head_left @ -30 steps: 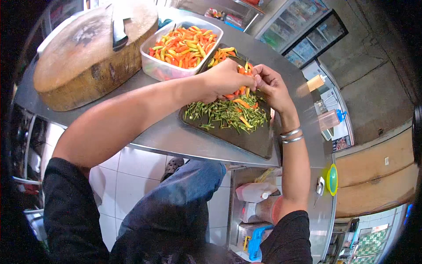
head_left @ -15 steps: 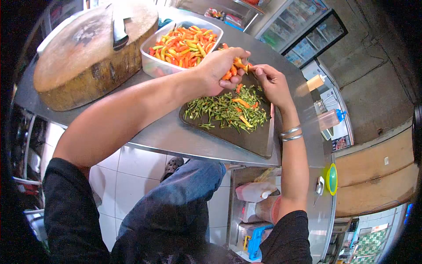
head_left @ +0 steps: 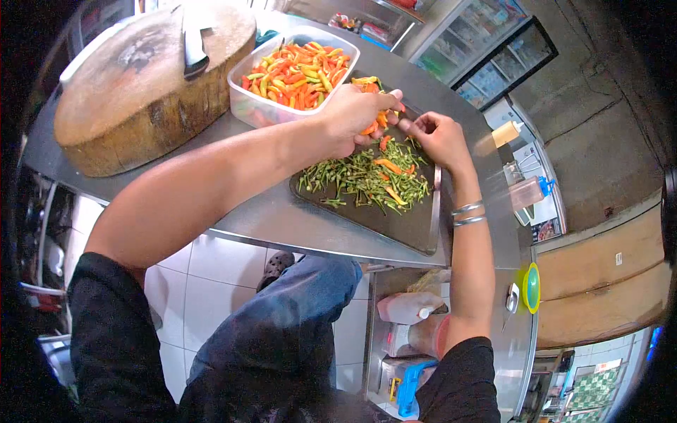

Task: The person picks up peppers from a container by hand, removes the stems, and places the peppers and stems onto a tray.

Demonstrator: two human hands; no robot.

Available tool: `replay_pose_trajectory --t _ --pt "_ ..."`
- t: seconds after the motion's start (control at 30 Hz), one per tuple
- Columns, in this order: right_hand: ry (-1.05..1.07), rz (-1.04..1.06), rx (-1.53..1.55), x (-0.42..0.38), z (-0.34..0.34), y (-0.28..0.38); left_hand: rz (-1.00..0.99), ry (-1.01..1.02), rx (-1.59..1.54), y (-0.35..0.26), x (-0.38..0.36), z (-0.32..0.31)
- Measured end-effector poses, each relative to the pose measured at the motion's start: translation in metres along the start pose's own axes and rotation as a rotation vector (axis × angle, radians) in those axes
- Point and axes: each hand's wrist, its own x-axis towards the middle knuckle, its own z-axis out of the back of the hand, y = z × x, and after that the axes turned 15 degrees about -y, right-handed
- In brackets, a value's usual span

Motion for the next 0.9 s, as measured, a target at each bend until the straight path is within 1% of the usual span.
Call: replay_pose_trajectory --t 0.03,0.17,0.23,0.27,0.33,0.37,0.43,0.53,0.57,0.63,0.77,0.83,0.87,0.9 --pt "0.113 -0.046 -0.021 0.000 0.001 0.001 0.004 -0.024 0.013 0.000 0.000 0.001" --pt "0.091 0.011 0.063 0.000 -0.005 -0.008 -0.034 -0.030 0.052 0.003 0.002 0.001" --pt "-0.009 -0.064 0.321 0.001 -0.012 -0.008 -0.033 -0.091 0.126 0.004 0.002 0.001" --pt "-0.009 -0.063 0.321 0.001 -0.013 -0.008 -0.033 -0.091 0.126 0.004 0.001 0.000" --pt "0.007 -0.157 0.635 -0.001 -0.014 -0.001 -0.048 -0.127 0.172 0.005 -0.001 -0.001" --pt "0.007 -0.157 0.635 -0.002 -0.014 0.002 -0.048 -0.127 0.172 0.005 -0.002 0.000" --pt "-0.013 -0.016 0.753 -0.006 -0.011 0.012 -0.074 -0.062 0.213 0.004 -0.003 0.002" --pt "-0.024 0.011 0.774 -0.008 -0.010 0.018 -0.096 -0.027 0.292 0.004 -0.002 0.002" --pt "-0.024 0.011 0.774 -0.007 -0.009 0.017 -0.097 -0.027 0.291 0.005 -0.002 0.002" --pt "0.021 -0.065 0.643 -0.006 -0.007 0.014 -0.150 -0.028 0.272 0.007 -0.004 0.000" --pt "0.027 -0.033 0.676 -0.007 -0.008 0.012 -0.142 -0.064 0.243 0.005 -0.006 -0.004" --pt "0.027 0.004 0.817 -0.008 -0.008 0.014 -0.039 -0.012 0.135 0.003 -0.005 -0.004" --pt "0.027 0.004 0.817 -0.009 -0.007 0.014 -0.039 -0.011 0.135 0.002 -0.004 -0.002" --pt "0.029 0.000 0.836 -0.009 -0.005 0.015 0.012 0.021 0.077 0.002 -0.002 0.001"
